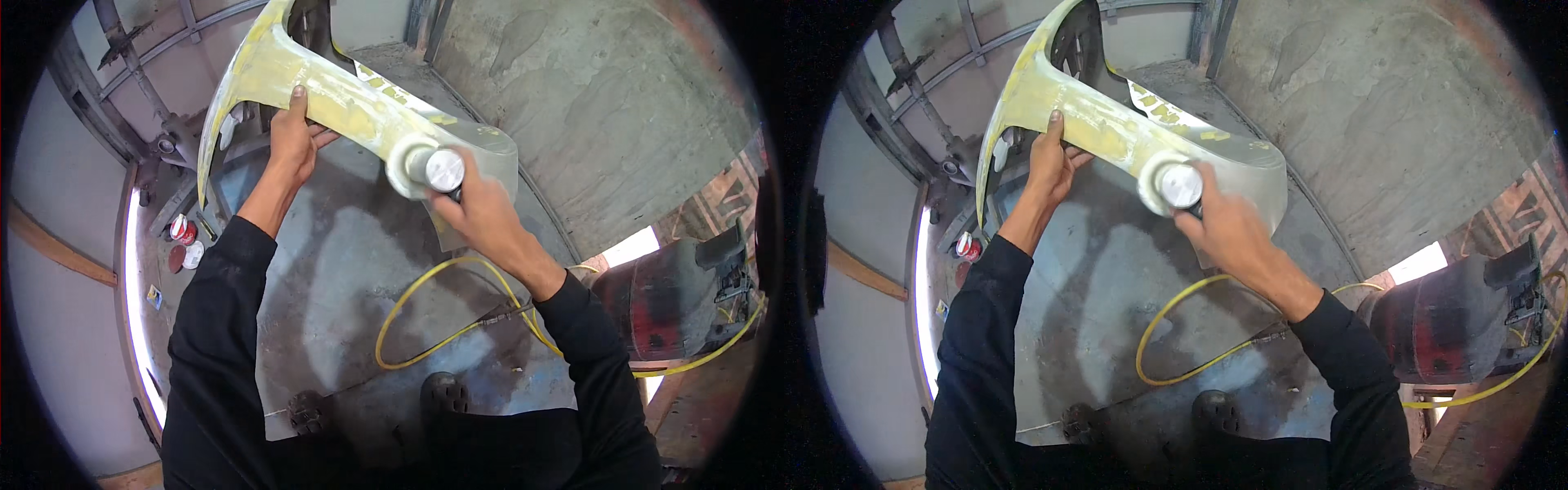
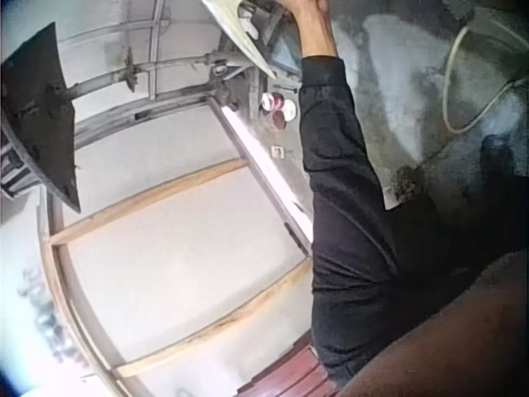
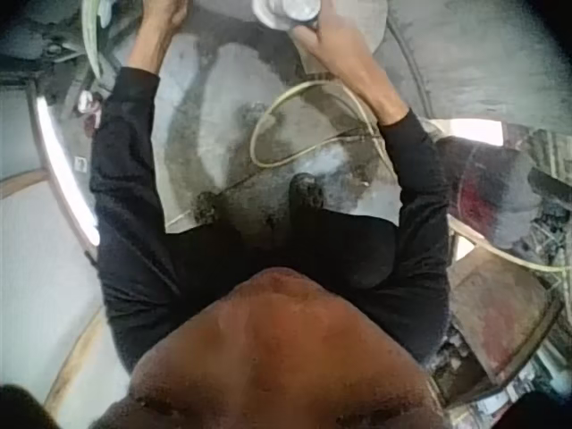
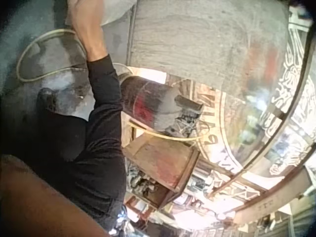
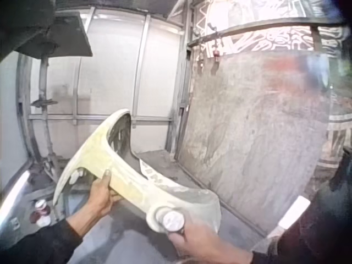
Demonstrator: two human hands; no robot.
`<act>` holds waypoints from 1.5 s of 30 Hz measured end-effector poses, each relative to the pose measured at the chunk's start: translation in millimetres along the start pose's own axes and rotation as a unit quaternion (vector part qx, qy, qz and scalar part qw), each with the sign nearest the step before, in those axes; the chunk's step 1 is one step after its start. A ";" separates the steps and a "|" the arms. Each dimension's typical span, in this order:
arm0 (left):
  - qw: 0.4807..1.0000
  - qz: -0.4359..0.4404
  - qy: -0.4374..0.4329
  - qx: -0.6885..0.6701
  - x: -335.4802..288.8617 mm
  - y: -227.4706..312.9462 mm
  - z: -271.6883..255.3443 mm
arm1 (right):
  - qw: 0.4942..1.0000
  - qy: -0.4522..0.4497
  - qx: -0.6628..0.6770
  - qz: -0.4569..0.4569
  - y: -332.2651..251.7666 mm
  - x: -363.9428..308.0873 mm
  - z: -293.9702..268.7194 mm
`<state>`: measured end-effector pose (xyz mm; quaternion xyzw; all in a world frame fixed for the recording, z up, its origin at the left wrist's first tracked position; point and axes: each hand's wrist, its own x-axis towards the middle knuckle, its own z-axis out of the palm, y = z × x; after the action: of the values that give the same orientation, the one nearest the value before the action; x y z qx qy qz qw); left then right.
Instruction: The person sands a vehicle body panel using a rotary sander, wipes the surface by hand, and sands the panel again using the rotary sander.
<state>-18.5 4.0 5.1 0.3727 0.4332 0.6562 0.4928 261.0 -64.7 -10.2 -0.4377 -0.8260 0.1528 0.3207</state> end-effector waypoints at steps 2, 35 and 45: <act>1.000 0.014 -0.008 -0.003 3.9 1.4 -1.3 | 1.000 0.009 0.013 0.012 -0.1 2.6 -3.4; 1.000 0.014 0.000 0.005 3.2 1.2 4.0 | 0.999 -0.013 0.041 0.026 -19.4 19.8 -2.1; 1.000 0.005 -0.012 -0.009 5.6 1.0 13.8 | 0.999 0.005 0.007 0.040 -36.6 33.4 -3.6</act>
<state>-7.5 12.1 11.2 0.3784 0.4194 0.6580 0.4979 226.8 -58.3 25.2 -0.4688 -0.8052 0.1689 0.3215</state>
